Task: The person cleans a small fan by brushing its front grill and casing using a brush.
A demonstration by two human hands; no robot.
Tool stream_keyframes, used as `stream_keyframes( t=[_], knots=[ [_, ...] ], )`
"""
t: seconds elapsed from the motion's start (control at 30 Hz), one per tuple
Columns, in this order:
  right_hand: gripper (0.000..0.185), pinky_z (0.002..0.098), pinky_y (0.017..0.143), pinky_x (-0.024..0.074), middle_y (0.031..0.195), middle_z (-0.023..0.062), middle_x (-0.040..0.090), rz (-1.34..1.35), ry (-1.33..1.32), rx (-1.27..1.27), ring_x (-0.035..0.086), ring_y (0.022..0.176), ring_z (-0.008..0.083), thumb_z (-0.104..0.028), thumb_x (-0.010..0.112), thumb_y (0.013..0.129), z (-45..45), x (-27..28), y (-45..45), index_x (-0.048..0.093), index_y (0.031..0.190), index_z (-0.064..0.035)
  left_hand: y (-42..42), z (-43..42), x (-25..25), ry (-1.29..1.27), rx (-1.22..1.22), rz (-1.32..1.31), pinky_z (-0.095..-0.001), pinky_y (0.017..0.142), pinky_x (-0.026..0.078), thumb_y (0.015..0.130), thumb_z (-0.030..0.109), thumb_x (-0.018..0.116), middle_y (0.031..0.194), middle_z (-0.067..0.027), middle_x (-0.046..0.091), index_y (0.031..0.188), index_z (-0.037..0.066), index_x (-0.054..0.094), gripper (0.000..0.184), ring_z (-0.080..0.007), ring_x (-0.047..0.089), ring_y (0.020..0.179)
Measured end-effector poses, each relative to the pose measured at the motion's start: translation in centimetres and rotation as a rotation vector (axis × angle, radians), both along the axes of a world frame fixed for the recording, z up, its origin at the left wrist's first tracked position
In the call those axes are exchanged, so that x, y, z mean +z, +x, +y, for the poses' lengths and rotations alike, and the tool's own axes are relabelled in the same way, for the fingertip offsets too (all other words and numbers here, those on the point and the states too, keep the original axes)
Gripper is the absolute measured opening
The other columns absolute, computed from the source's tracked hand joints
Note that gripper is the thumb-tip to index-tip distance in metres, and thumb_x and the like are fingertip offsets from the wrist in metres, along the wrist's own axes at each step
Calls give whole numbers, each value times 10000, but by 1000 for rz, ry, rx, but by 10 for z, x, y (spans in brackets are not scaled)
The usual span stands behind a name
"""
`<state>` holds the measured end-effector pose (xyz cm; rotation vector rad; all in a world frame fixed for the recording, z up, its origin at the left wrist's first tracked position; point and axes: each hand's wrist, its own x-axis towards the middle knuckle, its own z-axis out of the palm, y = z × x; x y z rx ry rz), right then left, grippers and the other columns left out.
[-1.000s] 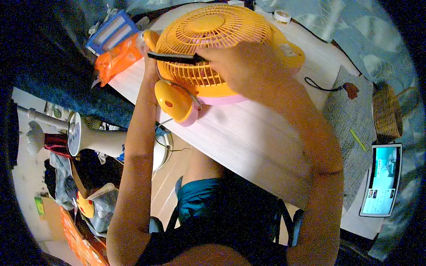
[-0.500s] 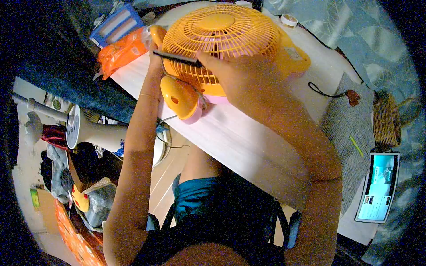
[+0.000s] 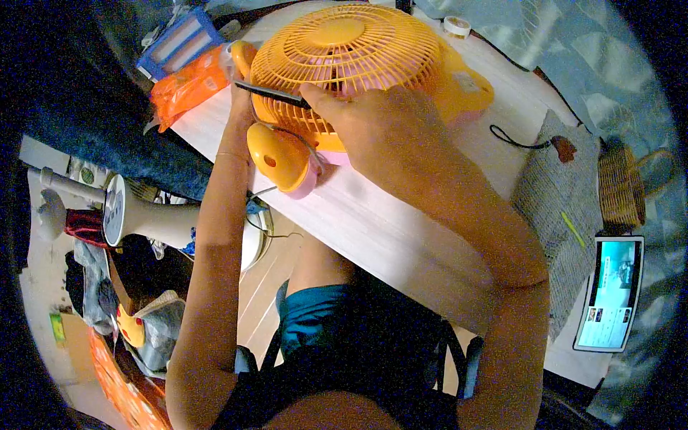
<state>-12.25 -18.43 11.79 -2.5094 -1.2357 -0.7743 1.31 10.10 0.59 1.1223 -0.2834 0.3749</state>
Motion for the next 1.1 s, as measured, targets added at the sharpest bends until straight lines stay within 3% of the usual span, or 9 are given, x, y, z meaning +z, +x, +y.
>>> stream_keyframes(
  t=[0.13, 0.2, 0.4, 0.5, 0.77, 0.9, 1.0, 1.03, 1.1],
  knots=[
    [336, 409, 511, 477, 593, 138, 572, -17, 24, 26, 597, 553, 303, -183, 482, 800, 0, 1, 1, 551, 1120, -108, 1, -2, 3, 105, 115, 9, -322, 728, 529, 796, 169, 586, 997, -105, 544, 1157, 73, 399, 417, -215, 590, 872],
    [329, 411, 517, 478, 583, 141, 571, -99, 50, 116, 596, 550, 308, -179, 485, 794, 3, -11, 2, 560, 1105, -104, 3, 2, -4, -22, 5, -23, -322, 729, 528, 785, 148, 576, 997, -106, 542, 1148, 69, 408, 407, -212, 589, 869],
    [275, 412, 584, 486, 696, 154, 603, 128, -56, -60, 609, 639, 313, -168, 477, 809, 1, 11, -3, 590, 1052, -104, -4, -3, 5, 84, 122, 26, -322, 724, 521, 764, 154, 577, 1001, -115, 538, 1143, 48, 412, 427, -211, 584, 872],
    [268, 414, 605, 488, 753, 159, 611, 88, -110, 50, 613, 680, 309, -180, 484, 808, 1, -1, -4, 598, 1039, -104, 10, 12, -7, 137, 114, 51, -322, 715, 523, 761, 167, 583, 970, -108, 542, 1130, 47, 412, 424, -207, 588, 851],
    [293, 404, 639, 494, 789, 163, 620, 62, 22, 15, 617, 717, 318, -212, 513, 789, -4, 10, 5, 587, 1045, -89, -6, -1, 0, 112, 67, -67, -328, 719, 524, 780, 274, 628, 972, -99, 541, 1101, 58, 414, 442, -203, 589, 857],
    [292, 416, 621, 494, 790, 162, 625, 6, 126, 53, 618, 691, 323, -183, 495, 793, -7, 18, 13, 575, 1060, -94, -2, 1, 2, 73, 137, 30, -310, 752, 504, 817, 154, 599, 1039, -88, 539, 1191, 52, 392, 439, -181, 578, 863],
    [364, 401, 559, 461, 731, 174, 594, -56, 44, -187, 579, 623, 329, -157, 490, 822, -17, 14, 40, 517, 1185, -162, -1, 0, 7, 37, 133, 68, -289, 736, 495, 831, 140, 582, 1061, -86, 535, 1177, 36, 428, 393, -176, 570, 869],
    [347, 412, 574, 459, 733, 175, 595, 2, 27, -238, 573, 622, 338, -172, 496, 826, -21, 9, 49, 530, 1171, -169, 0, -5, 11, 81, 298, 87, -271, 704, 490, 823, 145, 597, 1096, -102, 519, 1145, 19, 473, 368, -174, 563, 880],
    [337, 421, 582, 458, 734, 174, 596, 42, 102, -179, 574, 624, 339, -182, 502, 825, -23, 4, 53, 540, 1159, -168, 16, 9, -1, 53, 336, 99, -295, 742, 469, 819, 177, 608, 1132, -110, 504, 1145, 19, 489, 382, -178, 538, 939]
  ],
)
